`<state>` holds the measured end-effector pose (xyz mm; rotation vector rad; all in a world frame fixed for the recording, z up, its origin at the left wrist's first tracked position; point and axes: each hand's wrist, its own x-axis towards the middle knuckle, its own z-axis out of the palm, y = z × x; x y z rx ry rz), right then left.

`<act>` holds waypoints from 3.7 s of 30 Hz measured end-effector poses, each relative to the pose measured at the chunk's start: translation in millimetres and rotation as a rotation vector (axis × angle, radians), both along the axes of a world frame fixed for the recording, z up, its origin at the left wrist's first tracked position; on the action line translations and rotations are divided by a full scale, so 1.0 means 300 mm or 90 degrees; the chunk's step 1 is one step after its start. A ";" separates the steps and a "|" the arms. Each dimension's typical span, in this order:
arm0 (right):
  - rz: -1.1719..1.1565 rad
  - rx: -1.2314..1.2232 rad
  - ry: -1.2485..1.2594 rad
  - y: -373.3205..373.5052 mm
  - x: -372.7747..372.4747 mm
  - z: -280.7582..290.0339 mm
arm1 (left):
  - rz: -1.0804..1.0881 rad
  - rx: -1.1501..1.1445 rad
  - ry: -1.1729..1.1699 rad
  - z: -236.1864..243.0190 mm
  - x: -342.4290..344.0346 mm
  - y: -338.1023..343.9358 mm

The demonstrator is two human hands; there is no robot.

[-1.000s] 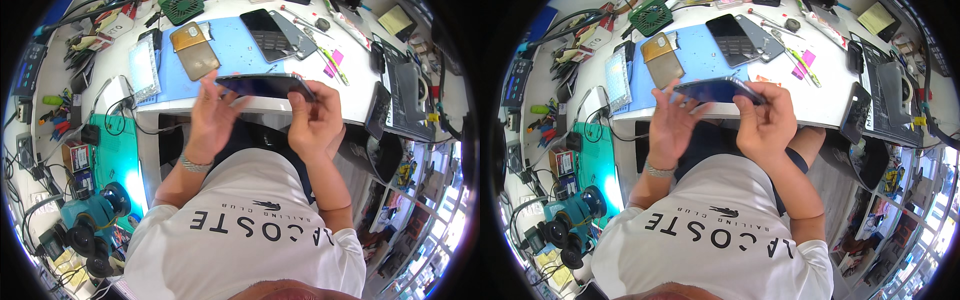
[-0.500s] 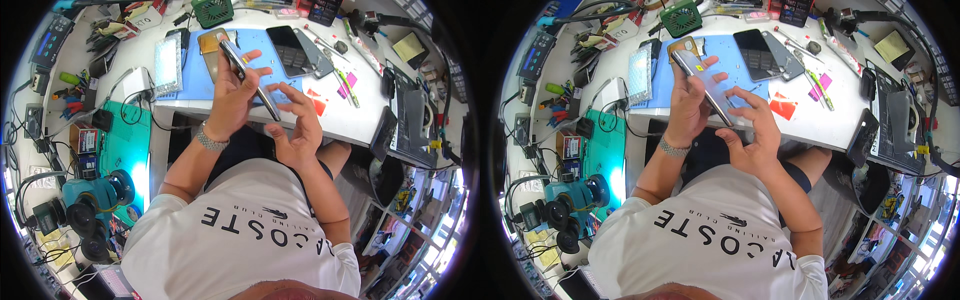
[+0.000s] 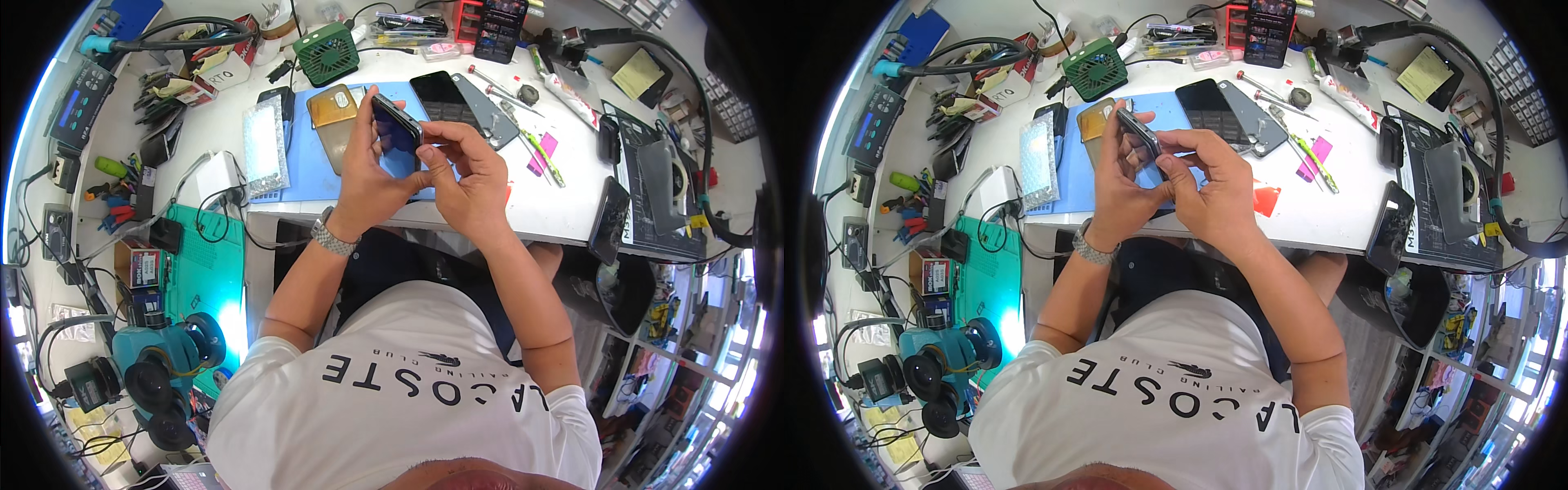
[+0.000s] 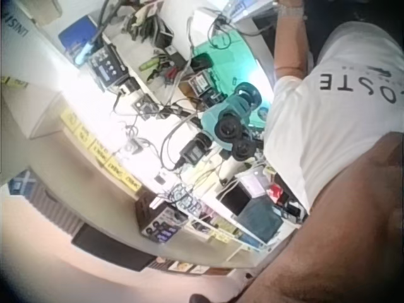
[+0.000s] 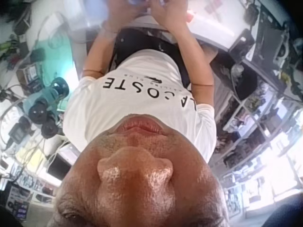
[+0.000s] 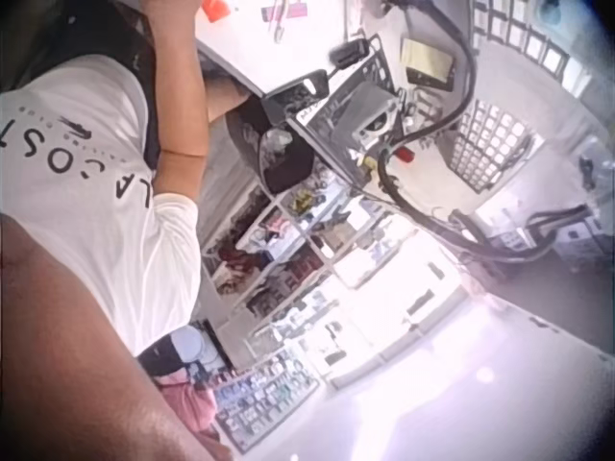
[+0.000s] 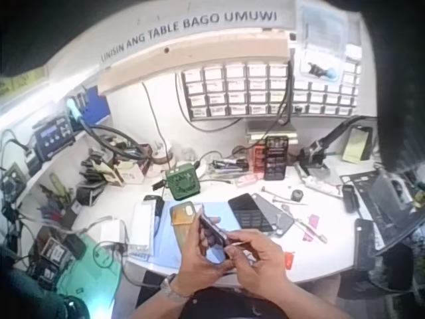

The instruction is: The person uses a screwdriver to remove screws from the back of a smartphone, then uses a prying tool to separate the back cover. They inspect the device and reassemble it by screwing the back cover back on.

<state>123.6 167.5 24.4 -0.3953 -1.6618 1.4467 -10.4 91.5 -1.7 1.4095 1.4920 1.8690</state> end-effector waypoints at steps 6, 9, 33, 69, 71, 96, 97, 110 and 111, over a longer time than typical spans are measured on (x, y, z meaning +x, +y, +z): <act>-0.015 0.144 -0.001 0.007 0.018 0.016 | 0.003 -0.003 0.015 -0.005 0.002 -0.012; -0.011 0.177 -0.010 0.012 0.028 0.011 | -0.006 0.002 0.014 0.001 0.002 -0.016; -0.101 0.339 0.007 0.050 0.073 0.059 | 0.093 -0.035 0.189 0.053 0.010 -0.045; -0.148 0.292 -0.159 0.006 0.047 0.132 | 0.042 -0.110 -0.018 0.043 -0.007 -0.050; -0.131 0.300 -0.127 0.015 0.040 0.128 | 0.055 -0.105 -0.059 0.026 -0.019 -0.049; -0.082 0.303 -0.074 -0.024 0.016 0.094 | 0.010 0.040 0.009 -0.015 -0.026 -0.068; -0.075 0.294 -0.062 -0.026 0.018 0.089 | -0.017 0.025 -0.005 -0.008 -0.025 -0.073; -0.050 0.263 -0.202 0.017 0.049 0.032 | -0.433 -0.052 -0.655 -0.009 0.061 -0.163; -0.047 0.252 -0.215 0.007 0.057 0.020 | -0.453 -0.034 -0.704 -0.034 0.067 -0.160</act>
